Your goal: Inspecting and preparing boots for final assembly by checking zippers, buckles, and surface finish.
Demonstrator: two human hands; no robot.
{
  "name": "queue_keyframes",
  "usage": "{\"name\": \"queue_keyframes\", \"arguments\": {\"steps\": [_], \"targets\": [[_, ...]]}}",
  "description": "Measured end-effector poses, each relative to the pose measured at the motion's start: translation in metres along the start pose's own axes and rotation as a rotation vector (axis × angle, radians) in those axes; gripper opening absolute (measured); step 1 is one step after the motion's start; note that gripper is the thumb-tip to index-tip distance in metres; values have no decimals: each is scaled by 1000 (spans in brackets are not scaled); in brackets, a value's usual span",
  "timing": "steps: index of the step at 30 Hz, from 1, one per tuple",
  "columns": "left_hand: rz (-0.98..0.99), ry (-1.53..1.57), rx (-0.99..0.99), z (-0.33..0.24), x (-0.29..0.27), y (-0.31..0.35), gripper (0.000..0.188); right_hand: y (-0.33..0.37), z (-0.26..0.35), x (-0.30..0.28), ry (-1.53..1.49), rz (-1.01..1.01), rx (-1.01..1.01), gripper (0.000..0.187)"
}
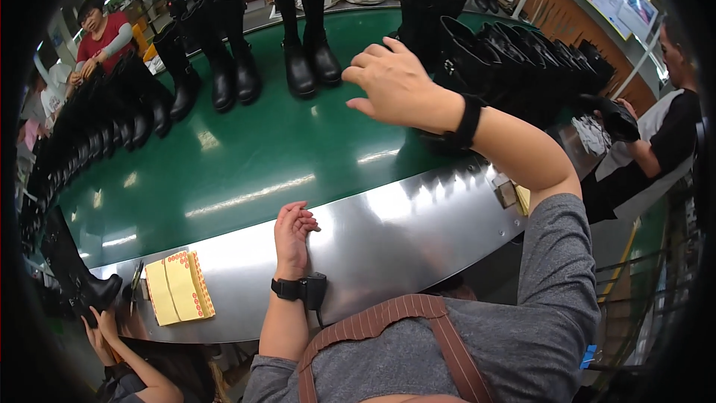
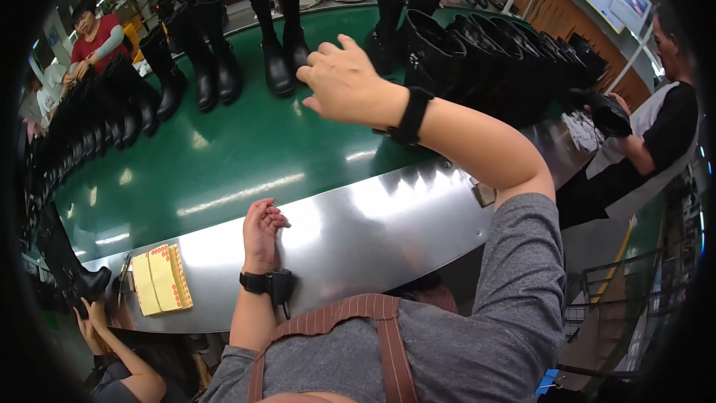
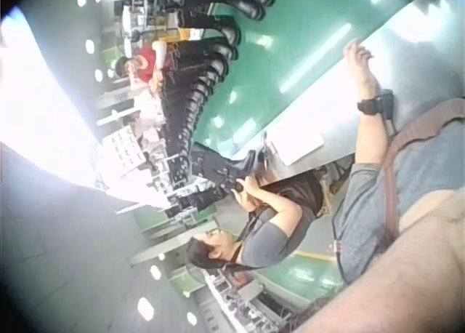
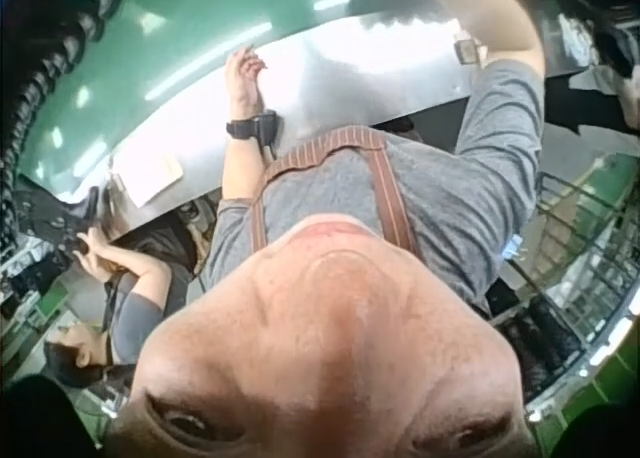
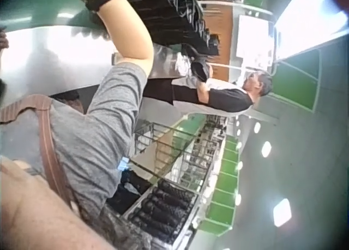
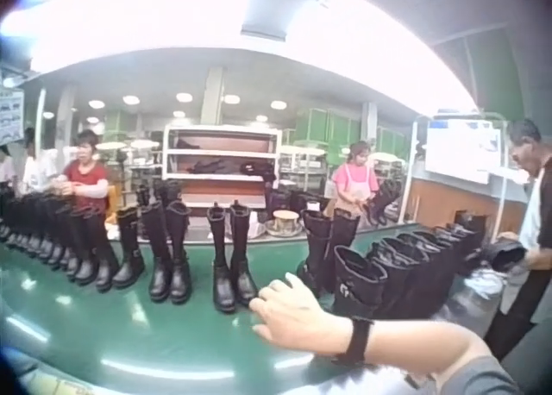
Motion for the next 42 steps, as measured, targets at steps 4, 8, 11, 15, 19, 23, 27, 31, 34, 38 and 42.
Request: {"name": "queue_keyframes", "arguments": {"steps": [4, 8, 11, 15, 19, 23, 27, 31, 34, 38, 42], "targets": [[-14, -14, 14, 1, -3, 0, 20, 48, -54, -49, -59, 106, 208, 32], [-9, -41, 8, 1, -2, -3, 19, 66, -164, -82, -1, 49, 470, 33], [0, -62, 0, 3, -3, -3, 18, 49, -250, -83, -107, 57, 449, 38], [1, -78, -25, 2, -5, -4, 16, -8, -317, -51, -317, 213, 318, 58], [-6, -21, -60, -3, -1, 1, 16, -54, -338, 0, -399, 335, 437, 82], [-13, 26, -80, -5, 1, 2, 15, -58, -344, 45, -386, 442, 492, 99], [2, 54, -91, -2, -1, 0, 16, -44, -365, 81, -456, 514, 576, 117], [18, 49, -94, -2, -1, -4, 18, -33, -366, 79, -451, 566, 660, 117], [15, 44, -97, -5, 0, -4, 18, -34, -372, 83, -449, 484, 747, 109], [20, 40, -91, -4, -1, -4, 18, -69, -380, 104, -380, 488, 650, 91], [6, 47, -90, -5, 3, -5, 18, -83, -369, 74, -144, 67, 735, 65]]}}
Point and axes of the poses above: each hand's wrist, its own y-axis away from the middle knuckle, its own x-axis out of the palm, z = x × y, the point moved 7 cm from there along -y, towards the middle knuckle, and after that the axes turned 15 degrees about z, right-handed, at the moved point
